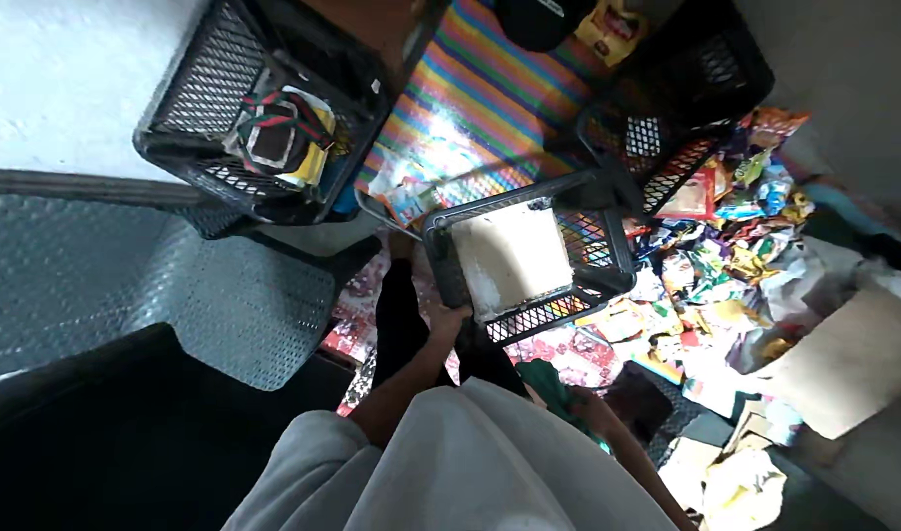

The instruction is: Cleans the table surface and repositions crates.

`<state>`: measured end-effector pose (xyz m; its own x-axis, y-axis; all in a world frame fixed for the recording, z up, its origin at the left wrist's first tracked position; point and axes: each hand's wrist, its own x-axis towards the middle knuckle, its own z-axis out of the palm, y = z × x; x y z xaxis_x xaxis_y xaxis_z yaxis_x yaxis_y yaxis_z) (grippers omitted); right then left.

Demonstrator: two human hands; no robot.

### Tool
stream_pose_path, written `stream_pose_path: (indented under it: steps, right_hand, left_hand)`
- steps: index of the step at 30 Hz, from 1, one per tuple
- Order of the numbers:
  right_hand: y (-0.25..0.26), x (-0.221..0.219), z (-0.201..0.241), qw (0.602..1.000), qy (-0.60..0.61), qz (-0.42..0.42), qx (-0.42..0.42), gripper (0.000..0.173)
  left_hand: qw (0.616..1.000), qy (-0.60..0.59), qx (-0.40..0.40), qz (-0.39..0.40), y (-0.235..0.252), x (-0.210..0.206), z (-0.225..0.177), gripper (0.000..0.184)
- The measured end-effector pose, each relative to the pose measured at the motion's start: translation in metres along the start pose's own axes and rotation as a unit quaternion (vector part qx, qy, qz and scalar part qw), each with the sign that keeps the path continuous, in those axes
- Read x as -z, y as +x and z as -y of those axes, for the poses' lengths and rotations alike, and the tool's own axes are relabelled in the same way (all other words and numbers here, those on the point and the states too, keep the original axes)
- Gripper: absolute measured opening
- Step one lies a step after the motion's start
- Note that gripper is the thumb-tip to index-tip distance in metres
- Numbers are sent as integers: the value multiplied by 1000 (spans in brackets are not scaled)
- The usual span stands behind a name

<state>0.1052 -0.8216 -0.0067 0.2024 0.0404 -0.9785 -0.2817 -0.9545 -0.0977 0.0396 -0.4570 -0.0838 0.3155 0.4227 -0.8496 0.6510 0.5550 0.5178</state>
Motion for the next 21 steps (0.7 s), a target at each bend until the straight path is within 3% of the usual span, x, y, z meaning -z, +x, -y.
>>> stream_pose_path:
  steps: [7, 13, 17, 21]
  right_hand:
    - [-27, 28, 32, 993, -93, 79, 9, 42]
    - [-85, 74, 93, 987, -66, 39, 145, 34]
    - [-99, 73, 145, 985, 57, 5, 166, 40]
    - [-97, 59, 208, 965, 123, 68, 220, 48]
  left_hand:
    - [993, -67, 33, 93, 8, -33, 30, 60]
    - [988, 36, 3, 149, 24, -28, 26, 77]
    - [983, 38, -9, 178, 27, -3, 17, 83]
    - [982, 115, -96, 112, 34, 74, -3, 61]
